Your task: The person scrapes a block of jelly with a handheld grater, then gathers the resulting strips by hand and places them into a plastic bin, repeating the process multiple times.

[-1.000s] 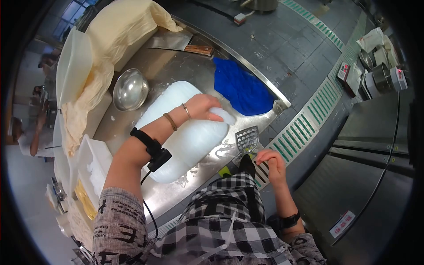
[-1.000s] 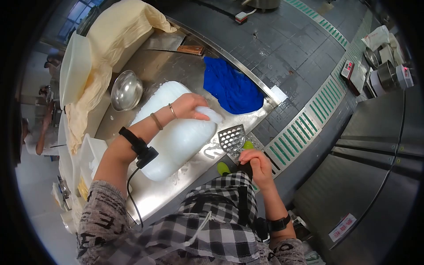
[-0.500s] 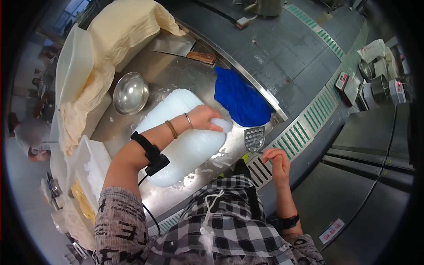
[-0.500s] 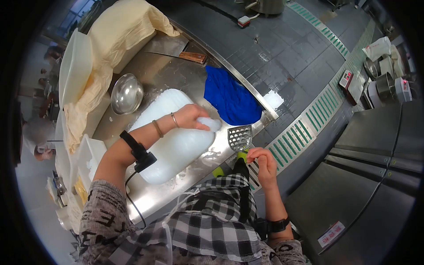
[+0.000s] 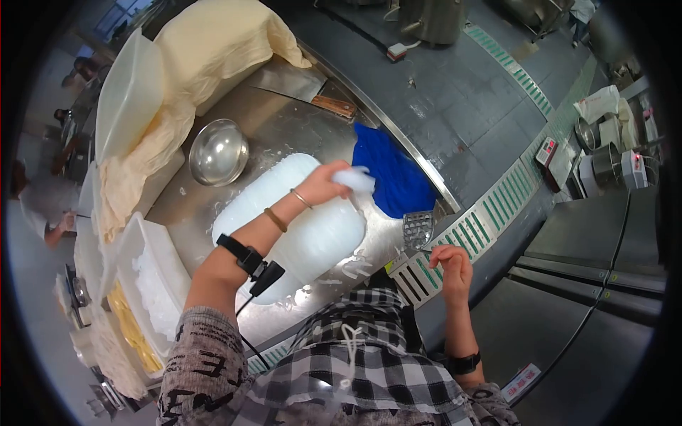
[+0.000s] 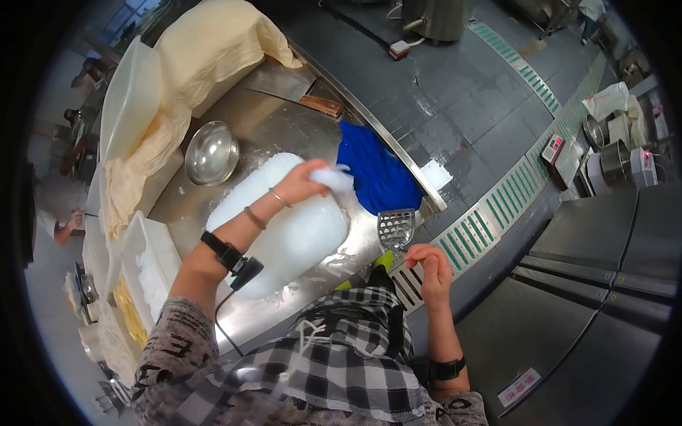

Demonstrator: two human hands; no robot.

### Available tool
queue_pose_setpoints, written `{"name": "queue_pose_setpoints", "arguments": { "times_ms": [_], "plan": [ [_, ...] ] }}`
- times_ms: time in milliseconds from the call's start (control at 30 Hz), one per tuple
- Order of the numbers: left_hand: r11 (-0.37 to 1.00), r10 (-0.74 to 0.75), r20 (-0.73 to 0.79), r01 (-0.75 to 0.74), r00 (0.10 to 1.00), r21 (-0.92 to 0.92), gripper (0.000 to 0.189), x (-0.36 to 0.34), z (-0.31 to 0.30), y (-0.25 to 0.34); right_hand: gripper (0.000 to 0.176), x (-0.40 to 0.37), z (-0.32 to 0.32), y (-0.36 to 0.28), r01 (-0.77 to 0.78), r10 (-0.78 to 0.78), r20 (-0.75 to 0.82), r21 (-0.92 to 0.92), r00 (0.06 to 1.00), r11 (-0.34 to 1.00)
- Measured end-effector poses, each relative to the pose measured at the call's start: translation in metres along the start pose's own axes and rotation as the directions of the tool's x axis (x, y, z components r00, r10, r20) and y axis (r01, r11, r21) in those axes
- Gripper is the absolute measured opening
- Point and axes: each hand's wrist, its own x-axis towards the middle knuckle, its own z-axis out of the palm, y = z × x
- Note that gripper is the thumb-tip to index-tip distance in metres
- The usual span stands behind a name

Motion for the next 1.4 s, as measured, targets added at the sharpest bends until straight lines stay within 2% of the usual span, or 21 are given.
{"name": "queue_pose_setpoints", "arguments": {
  "times_ms": [33,67,167,267,300,367,500,600,800,867,933,1000,1067,1133,1167,1200,1233,1267,1300,1367,1400],
  "plan": [
    [0.936,-0.224,-0.056,0.199,0.973,-0.291,0.02,-0.002,-0.016,0.015,0.021,0.001,0.002,-0.002,0.008,-0.008,0.004,-0.006,1.0,1.0],
    [0.753,-0.441,-0.046,0.341,0.897,-0.563,0.018,-0.007,-0.032,0.028,0.021,0.002,0.004,-0.004,0.012,-0.012,0.019,-0.005,1.0,1.0],
    [0.731,-0.458,-0.344,0.126,0.82,-0.671,0.013,-0.032,-0.073,0.041,0.02,0.005,0.011,-0.008,-0.002,0.002,0.025,-0.028,1.0,1.0],
    [0.719,-0.392,-0.528,-0.108,0.753,-0.687,0.007,-0.065,-0.117,0.072,0.02,0.008,0.022,-0.008,-0.012,0.013,0.059,-0.027,0.998,1.0],
    [0.729,-0.395,-0.553,-0.116,0.734,-0.675,0.007,-0.076,-0.129,0.083,0.019,0.009,0.028,-0.009,-0.026,0.027,0.077,-0.016,0.997,1.0],
    [0.661,-0.348,-0.639,-0.303,0.686,-0.686,0.008,-0.108,-0.154,0.105,0.019,0.009,0.034,-0.007,-0.009,0.012,0.123,-0.03,0.992,1.0],
    [0.709,-0.352,-0.739,-0.351,0.575,-0.611,0.009,-0.171,-0.191,0.151,0.021,0.015,0.057,0.001,-0.01,0.01,0.201,0.001,0.98,1.0],
    [0.722,-0.442,-0.792,-0.358,0.421,-0.593,0.007,-0.222,-0.209,0.174,0.023,0.013,0.077,0.004,-0.051,0.047,0.239,0.01,0.97,0.999],
    [0.522,-0.57,-0.762,-0.581,0.307,-0.625,0.007,-0.355,-0.249,0.146,0.023,0.011,0.115,0.003,-0.052,0.061,0.368,-0.036,0.928,0.998],
    [0.605,-0.566,-0.815,-0.612,0.12,-0.51,0.008,-0.416,-0.256,0.105,0.022,0.01,0.123,0.003,-0.052,0.061,0.372,-0.035,0.926,0.998],
    [0.656,-0.718,-0.604,-0.627,-0.345,-0.42,0.015,-0.464,-0.25,0.058,0.022,0.009,0.128,0.001,-0.051,0.061,0.369,-0.036,0.927,0.998],
    [0.647,-0.744,-0.428,-0.393,-0.514,-0.653,0.029,-0.497,-0.225,0.044,0.022,0.008,0.129,-0.003,-0.027,0.038,0.376,-0.034,0.926,0.999],
    [0.767,-0.605,-0.565,-0.22,-0.562,-0.603,0.041,-0.534,-0.209,0.02,0.022,0.007,0.126,-0.002,-0.012,0.026,0.34,-0.045,0.94,0.999],
    [0.804,-0.309,-0.694,0.211,-0.65,-0.556,0.041,-0.519,-0.2,0.017,0.024,0.007,0.113,-0.004,0.045,0.004,0.262,-0.181,0.965,0.982],
    [0.797,-0.141,-0.843,0.446,-0.519,-0.408,0.04,-0.477,-0.186,0.038,0.025,0.008,0.106,-0.001,0.03,0.005,0.213,-0.159,0.977,0.987],
    [0.754,0.017,-0.947,0.626,-0.321,-0.199,0.039,-0.424,-0.169,0.068,0.025,0.01,0.101,-0.001,0.05,-0.026,0.174,-0.137,0.984,0.989],
    [0.772,-0.043,-0.997,0.631,-0.069,-0.077,0.038,-0.384,-0.149,0.078,0.024,0.009,0.098,-0.002,0.029,-0.02,0.085,-0.11,0.996,0.994],
    [0.798,-0.083,-0.979,0.601,0.186,0.046,0.037,-0.349,-0.126,0.086,0.023,0.01,0.095,-0.005,0.023,-0.02,0.031,-0.095,0.999,0.995],
    [0.748,-0.025,-0.854,0.577,0.519,0.328,0.036,-0.311,-0.097,0.096,0.024,0.011,0.087,-0.006,0.051,-0.049,0.034,-0.053,0.998,0.997],
    [0.938,-0.059,-0.6,0.25,0.798,0.24,0.036,-0.253,-0.025,0.1,0.024,0.007,0.08,-0.009,0.065,-0.065,-0.037,0.005,0.997,0.998],
    [0.963,-0.033,-0.343,0.121,0.939,0.24,0.036,-0.237,0.01,0.096,0.024,0.004,0.076,-0.012,0.077,-0.075,-0.055,0.032,0.996,0.997]
  ]
}}
